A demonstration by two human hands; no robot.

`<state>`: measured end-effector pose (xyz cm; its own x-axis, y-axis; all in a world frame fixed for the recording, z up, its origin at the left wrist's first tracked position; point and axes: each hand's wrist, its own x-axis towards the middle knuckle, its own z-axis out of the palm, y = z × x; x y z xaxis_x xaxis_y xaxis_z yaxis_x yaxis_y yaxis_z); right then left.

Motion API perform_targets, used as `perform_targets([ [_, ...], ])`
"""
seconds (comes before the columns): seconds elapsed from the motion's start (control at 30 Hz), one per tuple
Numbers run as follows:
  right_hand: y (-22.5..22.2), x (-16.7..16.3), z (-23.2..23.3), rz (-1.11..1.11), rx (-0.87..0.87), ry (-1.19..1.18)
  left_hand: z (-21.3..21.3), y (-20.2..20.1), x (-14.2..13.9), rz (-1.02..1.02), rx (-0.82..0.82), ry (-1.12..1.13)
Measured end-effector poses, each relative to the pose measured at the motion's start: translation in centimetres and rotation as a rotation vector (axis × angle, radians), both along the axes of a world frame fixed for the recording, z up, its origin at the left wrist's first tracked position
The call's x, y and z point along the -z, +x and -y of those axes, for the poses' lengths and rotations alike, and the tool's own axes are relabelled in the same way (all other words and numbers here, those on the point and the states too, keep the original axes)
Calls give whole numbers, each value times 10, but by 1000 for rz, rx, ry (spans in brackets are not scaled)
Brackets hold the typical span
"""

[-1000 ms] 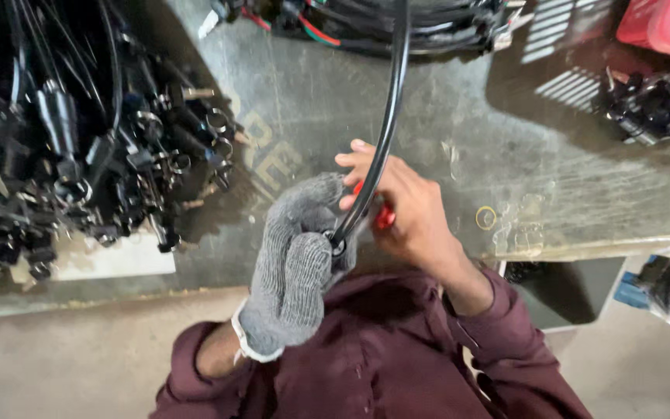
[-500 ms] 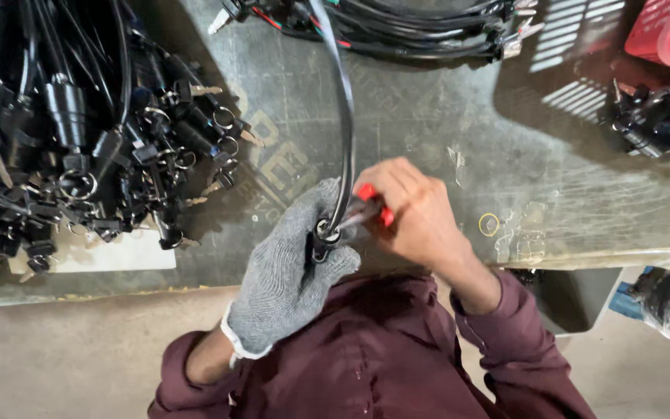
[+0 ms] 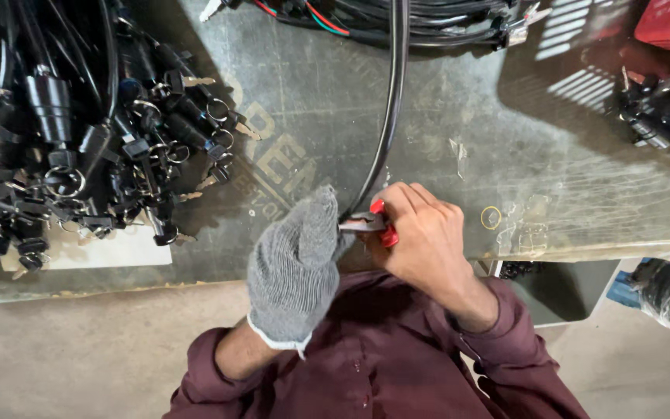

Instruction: The person works at a factory bench covered with black cable assemblies, using pliers to cut and strip the ends of wires and to crimp or seat connectors on a cable. They handle one cable at a time, pulling wires taut and setting processed cables aside with the growing pile of finished assemblies.

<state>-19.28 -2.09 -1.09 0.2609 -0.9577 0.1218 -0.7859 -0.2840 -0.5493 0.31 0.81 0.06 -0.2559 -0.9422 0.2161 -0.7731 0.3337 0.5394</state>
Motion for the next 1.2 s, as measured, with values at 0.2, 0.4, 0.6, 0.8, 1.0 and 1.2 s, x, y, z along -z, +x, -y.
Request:
perform_targets([
  [0.2,7,6,-10,90,47,41,1,4,4,150,40,-101],
  [0.4,14,-8,-11,250,-22,74,8,9,-14,192,100,-208],
  [0.6,14,10,21,393,-204,-174,13,18,-41,-596,347,326],
  [0.8,8,18,31,523,-354,-20,7,20,-42,-707,270,571],
  [1.0,12,13,31,287,-195,-19,28,7,-59,-40,72,265],
  [1.2,-14,-6,58,-164,-77,-283,61,63,-129,200,-228,-169],
])
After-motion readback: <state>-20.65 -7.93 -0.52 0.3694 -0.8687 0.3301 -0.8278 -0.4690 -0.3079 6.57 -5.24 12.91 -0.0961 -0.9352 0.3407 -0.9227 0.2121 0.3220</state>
